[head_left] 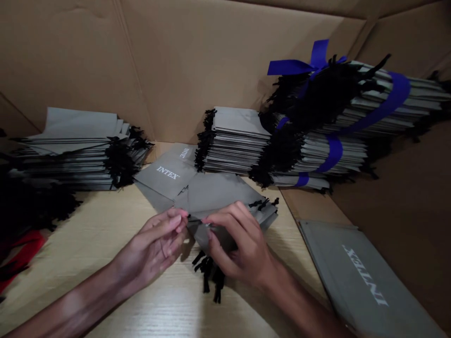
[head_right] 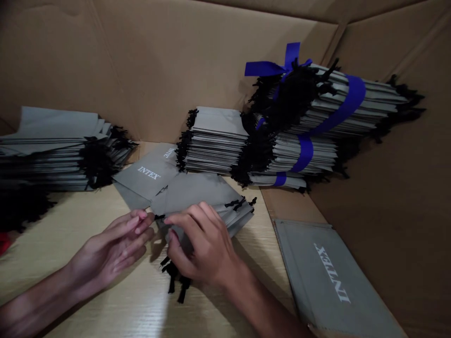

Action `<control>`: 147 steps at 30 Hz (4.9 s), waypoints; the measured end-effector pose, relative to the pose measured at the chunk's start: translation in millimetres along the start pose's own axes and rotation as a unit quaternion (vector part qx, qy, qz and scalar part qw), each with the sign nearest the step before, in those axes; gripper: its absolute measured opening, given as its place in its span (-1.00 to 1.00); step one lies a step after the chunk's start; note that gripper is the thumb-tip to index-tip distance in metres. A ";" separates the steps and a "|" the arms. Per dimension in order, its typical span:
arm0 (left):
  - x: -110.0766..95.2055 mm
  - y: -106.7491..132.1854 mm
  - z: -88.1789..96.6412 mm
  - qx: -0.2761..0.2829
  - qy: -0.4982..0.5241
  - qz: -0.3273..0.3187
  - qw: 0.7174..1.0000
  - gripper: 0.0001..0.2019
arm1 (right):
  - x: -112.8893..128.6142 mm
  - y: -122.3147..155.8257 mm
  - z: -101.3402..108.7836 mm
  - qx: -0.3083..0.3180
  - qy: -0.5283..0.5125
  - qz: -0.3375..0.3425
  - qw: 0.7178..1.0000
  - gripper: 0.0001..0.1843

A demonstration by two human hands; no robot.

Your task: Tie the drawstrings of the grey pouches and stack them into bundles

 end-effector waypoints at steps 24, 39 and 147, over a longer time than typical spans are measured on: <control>27.9 9.0 -37.0 0.065 0.034 0.073 0.995 -0.69 | 10.0 -7.6 5.5 -0.080 -0.114 -0.068 0.988 -0.84; 29.0 7.4 -26.6 0.028 0.004 0.072 0.997 -0.63 | 5.1 -5.2 6.3 -0.089 -0.121 -0.095 0.984 -0.76; 41.5 6.8 -3.5 -0.096 0.018 0.085 0.992 -0.59 | 3.6 10.1 18.4 -0.214 -0.075 -0.161 0.960 -0.59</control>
Point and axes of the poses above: each hand's wrist, its own y-axis away from the middle knuckle, its own z-axis out of the back of the hand, x = y × z, the point moved 10 cm from there along -y, towards the middle knuckle, and after that the axes turned 15 degrees about z, right-handed, at the moved point
